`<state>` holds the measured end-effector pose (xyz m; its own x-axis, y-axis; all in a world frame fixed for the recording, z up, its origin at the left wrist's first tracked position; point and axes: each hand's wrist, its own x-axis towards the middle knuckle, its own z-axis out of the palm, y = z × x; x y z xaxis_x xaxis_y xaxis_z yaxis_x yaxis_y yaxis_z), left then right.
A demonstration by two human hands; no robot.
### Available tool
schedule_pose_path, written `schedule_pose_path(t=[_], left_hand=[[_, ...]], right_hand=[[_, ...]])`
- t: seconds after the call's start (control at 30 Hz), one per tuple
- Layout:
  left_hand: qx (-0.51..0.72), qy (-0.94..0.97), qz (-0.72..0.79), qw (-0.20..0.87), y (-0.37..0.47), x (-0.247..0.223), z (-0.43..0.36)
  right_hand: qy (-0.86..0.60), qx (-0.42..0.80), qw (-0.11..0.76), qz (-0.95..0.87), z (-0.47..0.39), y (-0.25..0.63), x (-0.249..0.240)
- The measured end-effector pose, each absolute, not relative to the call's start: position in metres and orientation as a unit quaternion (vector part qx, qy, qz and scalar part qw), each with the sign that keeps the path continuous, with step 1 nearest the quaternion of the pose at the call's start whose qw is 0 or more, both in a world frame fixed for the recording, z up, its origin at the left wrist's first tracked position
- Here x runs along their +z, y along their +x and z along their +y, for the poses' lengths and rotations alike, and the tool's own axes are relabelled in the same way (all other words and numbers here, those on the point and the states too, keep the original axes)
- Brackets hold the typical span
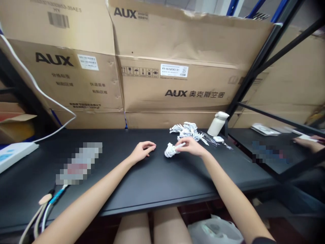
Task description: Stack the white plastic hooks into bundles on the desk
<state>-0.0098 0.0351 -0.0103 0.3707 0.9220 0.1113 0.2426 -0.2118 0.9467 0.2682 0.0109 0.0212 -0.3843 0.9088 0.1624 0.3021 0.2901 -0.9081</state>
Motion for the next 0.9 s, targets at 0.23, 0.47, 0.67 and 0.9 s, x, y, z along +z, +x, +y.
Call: schedule_pose_path(t=[0.23,0.47,0.67,0.9], left_hand=[[0.359,0.698,0.424,0.452,-0.008,-0.011,0.035],[0.367,0.698,0.425,0.445,-0.01,-0.014,0.035],[0.363,0.707,0.421,0.437,-0.009,-0.016,0.037],[0.363,0.717,0.416,0.426,-0.01,-0.018,0.037]], right_hand=[[-0.523,0.386,0.298,-0.699,-0.028,0.351,0.01],[-0.564,0.153,0.269,-0.766,-0.015,0.381,0.018],[-0.621,0.091,0.362,-0.689,0.053,0.364,0.037],[-0.612,-0.103,0.248,-0.744,0.101,0.305,0.04]])
